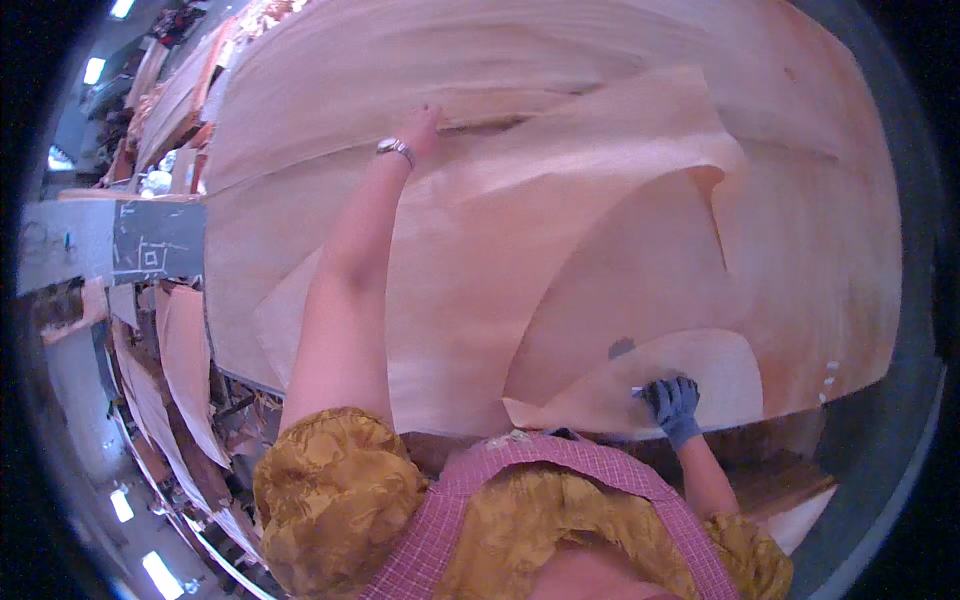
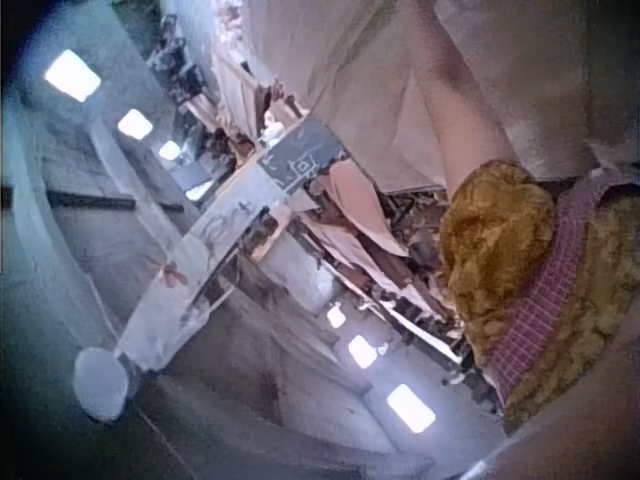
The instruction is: The person handles large sheets of thin wood veneer on a metal table, using a small handheld blade to trim edges and then stacking the sheets into piles.
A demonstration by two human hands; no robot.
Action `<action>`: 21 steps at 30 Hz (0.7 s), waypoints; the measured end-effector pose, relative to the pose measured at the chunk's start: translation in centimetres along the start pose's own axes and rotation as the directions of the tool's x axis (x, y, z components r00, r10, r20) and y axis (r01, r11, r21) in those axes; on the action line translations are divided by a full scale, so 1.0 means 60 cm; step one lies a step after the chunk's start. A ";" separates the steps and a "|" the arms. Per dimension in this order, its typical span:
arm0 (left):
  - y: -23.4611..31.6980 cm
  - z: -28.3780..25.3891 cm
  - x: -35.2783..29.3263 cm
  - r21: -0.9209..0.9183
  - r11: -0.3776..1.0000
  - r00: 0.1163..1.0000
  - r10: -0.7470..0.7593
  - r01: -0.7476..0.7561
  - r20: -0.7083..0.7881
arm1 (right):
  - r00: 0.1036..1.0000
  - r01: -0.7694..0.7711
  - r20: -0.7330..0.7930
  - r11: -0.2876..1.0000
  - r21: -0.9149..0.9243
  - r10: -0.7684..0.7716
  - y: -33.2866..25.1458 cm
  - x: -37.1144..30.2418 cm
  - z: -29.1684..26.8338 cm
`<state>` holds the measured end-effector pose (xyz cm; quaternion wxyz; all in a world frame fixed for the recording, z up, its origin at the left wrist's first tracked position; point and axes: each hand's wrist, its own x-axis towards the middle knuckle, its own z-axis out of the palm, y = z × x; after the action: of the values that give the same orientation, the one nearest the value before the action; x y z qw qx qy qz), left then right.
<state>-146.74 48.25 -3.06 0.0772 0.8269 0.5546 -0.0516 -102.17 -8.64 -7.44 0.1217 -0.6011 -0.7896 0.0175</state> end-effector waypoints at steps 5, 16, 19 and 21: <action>0.033 -0.016 0.048 0.310 0.947 0.987 -0.126 0.090 0.097 | 0.999 0.045 -0.021 0.999 -0.024 -0.046 0.006 0.026 -0.011; 0.237 0.040 -0.502 -0.160 0.978 0.989 0.128 -0.138 -0.072 | 0.994 -0.034 0.109 0.996 0.078 0.025 0.002 0.010 -0.002; 0.255 0.049 -0.654 -0.141 0.988 0.988 0.084 -0.066 0.126 | 1.000 0.020 -0.003 0.999 0.030 -0.020 0.011 0.000 0.014; 0.260 0.055 -0.736 -0.101 0.994 0.956 0.070 -0.043 0.285 | 0.999 0.015 -0.032 0.999 0.036 -0.014 0.007 0.010 0.010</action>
<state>-149.05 1.68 2.36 0.1972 0.8215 0.5155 -0.1433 -102.08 -7.87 -8.01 0.1452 -0.5933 -0.7915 0.0215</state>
